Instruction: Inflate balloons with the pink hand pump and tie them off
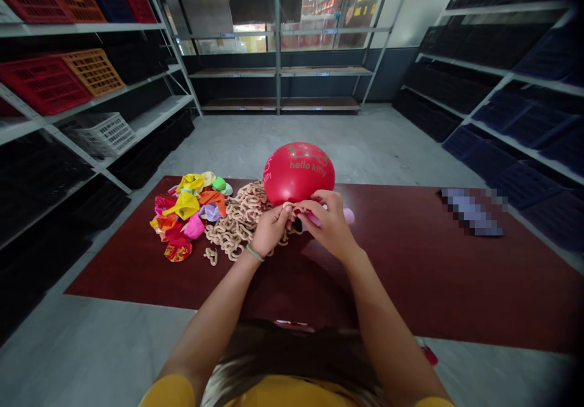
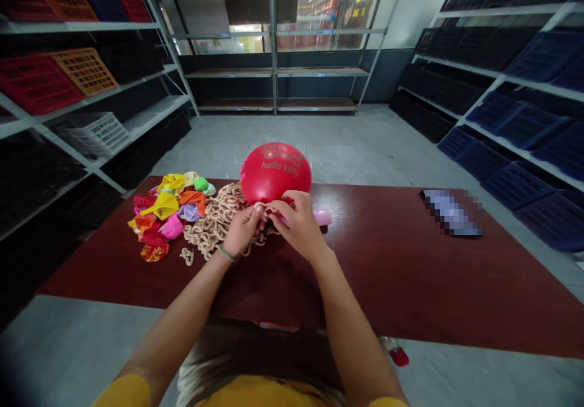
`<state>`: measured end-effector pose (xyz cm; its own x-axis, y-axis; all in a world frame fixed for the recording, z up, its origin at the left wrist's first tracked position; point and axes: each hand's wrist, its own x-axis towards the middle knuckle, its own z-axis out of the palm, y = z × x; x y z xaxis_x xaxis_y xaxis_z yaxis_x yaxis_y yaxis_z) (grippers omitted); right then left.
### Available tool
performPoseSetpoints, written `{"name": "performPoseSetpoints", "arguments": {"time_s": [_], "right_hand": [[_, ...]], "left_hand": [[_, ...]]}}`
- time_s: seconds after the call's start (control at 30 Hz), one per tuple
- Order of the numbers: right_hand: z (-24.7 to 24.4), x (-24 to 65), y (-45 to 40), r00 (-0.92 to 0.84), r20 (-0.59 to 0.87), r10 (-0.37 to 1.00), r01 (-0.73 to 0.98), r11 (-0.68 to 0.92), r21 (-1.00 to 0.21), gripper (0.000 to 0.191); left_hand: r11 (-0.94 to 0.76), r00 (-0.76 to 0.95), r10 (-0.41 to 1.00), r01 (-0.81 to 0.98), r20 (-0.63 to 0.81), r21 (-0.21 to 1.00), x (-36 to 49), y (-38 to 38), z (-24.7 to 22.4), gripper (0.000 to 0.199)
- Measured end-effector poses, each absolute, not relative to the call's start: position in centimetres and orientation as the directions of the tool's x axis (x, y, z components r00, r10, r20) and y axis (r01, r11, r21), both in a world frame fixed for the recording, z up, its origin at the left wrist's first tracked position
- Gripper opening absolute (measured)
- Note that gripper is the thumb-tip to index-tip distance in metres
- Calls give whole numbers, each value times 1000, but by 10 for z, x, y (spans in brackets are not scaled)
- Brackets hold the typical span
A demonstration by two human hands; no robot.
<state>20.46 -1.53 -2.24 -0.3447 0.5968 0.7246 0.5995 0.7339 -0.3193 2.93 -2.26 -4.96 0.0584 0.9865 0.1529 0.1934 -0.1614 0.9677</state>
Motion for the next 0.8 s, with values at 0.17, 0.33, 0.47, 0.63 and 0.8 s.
{"name": "performPoseSetpoints", "arguments": {"time_s": [0.17, 0.33, 0.47, 0.63, 0.8], "right_hand": [[-27, 204, -12, -326, 746, 580, 663, 703, -257, 13], [-30, 198, -16, -265, 785, 560, 700, 671, -242, 14], [-32, 194, -20, -285, 800, 528, 664, 711, -233, 14], [-30, 192, -21, -322, 799, 508, 631, 744, -218, 13], [-27, 192, -22, -343, 778, 526, 626, 746, -228, 9]], "left_hand": [[-125, 106, 988, 157, 109, 980, 31, -26, -44, 46], [-109, 141, 985, 64, 99, 992, 33, -24, -40, 42], [-77, 133, 987, -96, 89, 992, 30, -21, -42, 37], [-53, 97, 992, -258, 81, 965, 28, -19, -44, 30], [-61, 72, 994, -271, 84, 961, 30, -20, -43, 27]]}}
